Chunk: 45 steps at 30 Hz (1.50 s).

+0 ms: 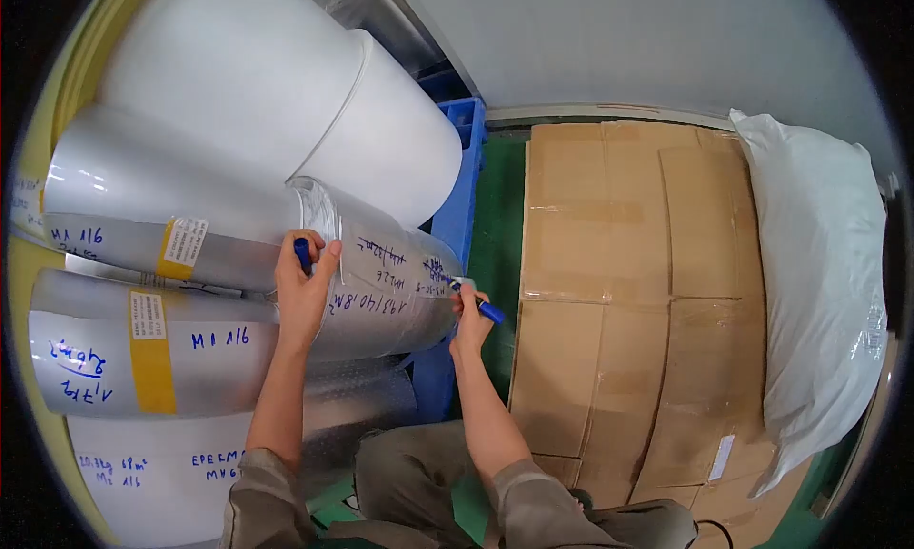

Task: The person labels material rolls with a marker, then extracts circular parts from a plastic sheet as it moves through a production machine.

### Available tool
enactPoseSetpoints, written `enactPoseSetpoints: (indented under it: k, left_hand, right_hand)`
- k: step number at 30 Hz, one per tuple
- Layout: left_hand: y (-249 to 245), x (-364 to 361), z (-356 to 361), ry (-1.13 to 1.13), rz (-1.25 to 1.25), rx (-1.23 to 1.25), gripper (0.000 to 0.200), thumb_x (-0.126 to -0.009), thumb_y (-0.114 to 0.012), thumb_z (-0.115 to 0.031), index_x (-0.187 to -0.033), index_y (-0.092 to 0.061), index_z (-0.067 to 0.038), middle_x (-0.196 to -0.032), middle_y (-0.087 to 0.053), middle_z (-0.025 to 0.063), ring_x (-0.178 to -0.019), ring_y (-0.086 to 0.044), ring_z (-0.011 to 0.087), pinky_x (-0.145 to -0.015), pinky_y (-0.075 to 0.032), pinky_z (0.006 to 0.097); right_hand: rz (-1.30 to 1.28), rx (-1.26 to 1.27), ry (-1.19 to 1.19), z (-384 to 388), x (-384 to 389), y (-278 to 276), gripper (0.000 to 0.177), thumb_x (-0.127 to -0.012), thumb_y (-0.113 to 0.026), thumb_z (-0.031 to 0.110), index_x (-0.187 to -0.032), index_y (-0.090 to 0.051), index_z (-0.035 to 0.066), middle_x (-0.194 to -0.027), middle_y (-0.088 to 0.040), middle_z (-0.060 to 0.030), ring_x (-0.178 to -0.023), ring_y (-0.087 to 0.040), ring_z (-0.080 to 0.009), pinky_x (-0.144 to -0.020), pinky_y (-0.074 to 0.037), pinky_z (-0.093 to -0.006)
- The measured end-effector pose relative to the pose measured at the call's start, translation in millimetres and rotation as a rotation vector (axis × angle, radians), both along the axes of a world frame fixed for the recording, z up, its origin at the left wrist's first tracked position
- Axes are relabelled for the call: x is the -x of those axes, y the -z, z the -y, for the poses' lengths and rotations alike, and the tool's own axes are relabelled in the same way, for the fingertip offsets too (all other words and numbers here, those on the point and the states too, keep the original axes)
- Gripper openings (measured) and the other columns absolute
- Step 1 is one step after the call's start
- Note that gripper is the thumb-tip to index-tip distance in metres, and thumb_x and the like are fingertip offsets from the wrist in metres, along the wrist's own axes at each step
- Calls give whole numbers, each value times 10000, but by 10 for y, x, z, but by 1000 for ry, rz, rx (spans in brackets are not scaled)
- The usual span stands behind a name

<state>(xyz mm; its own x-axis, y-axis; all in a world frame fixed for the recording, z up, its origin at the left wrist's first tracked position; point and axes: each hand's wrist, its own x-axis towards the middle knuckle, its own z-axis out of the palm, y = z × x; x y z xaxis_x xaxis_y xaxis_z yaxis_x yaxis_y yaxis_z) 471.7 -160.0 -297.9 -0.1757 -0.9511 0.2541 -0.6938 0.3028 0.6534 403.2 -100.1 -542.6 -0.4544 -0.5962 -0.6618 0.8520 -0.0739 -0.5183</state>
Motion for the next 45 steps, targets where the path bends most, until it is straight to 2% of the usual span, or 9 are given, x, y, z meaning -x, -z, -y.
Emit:
enactPoseSetpoints:
  k: [6, 10, 19, 22, 27, 31, 35, 39, 45]
  left_hand:
    - [-21, -23, -20, 13, 10, 1, 216, -830, -613, -160, -793, -433, -46, -765, -414, -3, -680, -359, 78, -630, -327, 211]
    - [16, -40, -1, 23, -30, 49, 200, -816, -622, -159, -800, -471, -29, -703, -395, -10, -643, -353, 82, -588, -325, 230]
    - [-5, -77, -10, 27, -102, 20, 135, -855, -553, -138, -828, -488, -23, -724, -457, 19, -666, -398, 101, -611, -352, 246]
    - [0, -103, 14, 43, -143, 65, 137, -879, -502, -152, -856, -493, -17, -737, -488, 49, -685, -431, 134, -647, -374, 280]
    - [-130, -149, -330, -45, -294, -12, 267, -935, -374, -172, -1121, -420, 13, -1070, -472, 178, -984, -470, 273, -863, -367, 345]
    - [-1145, -360, -1683, 22, -143, -301, 238, -929, -405, -201, -1025, -436, 14, -972, -521, 194, -919, -508, 336, -813, -394, 388]
    - [-2175, -1303, -3297, 424, 207, -443, 252, -895, -470, -234, -987, -458, 1, -946, -551, 236, -853, -528, 424, -722, -426, 454]
    - [-2584, -2176, -4580, -250, 199, -1028, 325, -850, -537, -268, -1014, -506, 11, -913, -596, 226, -847, -570, 397, -705, -439, 471]
    - [-2227, -2684, -5886, -741, 43, -830, 327, -848, -528, -272, -1011, -573, 7, -918, -609, 224, -852, -582, 384, -733, -445, 460]
  right_hand:
    - [-245, 33, 15, 98, -51, -137, 193, -789, -658, 173, -850, -600, -1, -740, -601, -60, -655, -527, -100, -598, -403, -239]
    - [-70, 97, 15, 47, 126, -266, 181, -780, -643, 171, -801, -583, 1, -677, -590, -52, -615, -530, -114, -598, -416, -265]
    - [-250, -188, 210, -110, 281, -198, 139, -804, -601, 146, -767, -561, 18, -686, -583, -58, -612, -526, -128, -590, -405, -258]
    - [-331, -240, 382, -710, 918, -1237, 201, -843, -598, 223, -833, -548, 28, -773, -566, -42, -737, -534, -132, -672, -421, -289]
    - [-748, -380, 699, -2006, 1519, -3405, 158, -849, -580, 214, -840, -525, 67, -730, -484, -20, -700, -486, -110, -642, -380, -246]
    - [-975, -144, 966, -2820, 1964, -4890, 157, -860, -553, 183, -895, -532, 31, -740, -494, -38, -701, -470, -132, -616, -355, -241]
    - [-1251, -96, 865, -3565, 2180, -6434, 185, -879, -543, 199, -888, -525, 15, -760, -534, -54, -714, -516, -132, -649, -399, -226]
    - [-1421, -47, 530, -3891, 1818, -7256, 209, -886, -468, 148, -980, -532, -27, -754, -525, -64, -680, -487, -127, -601, -379, -228]
    - [-1303, 20, -277, -4195, 701, -7418, 226, -882, -486, 117, -1082, -521, 19, -828, -536, -51, -685, -459, -97, -619, -380, -225]
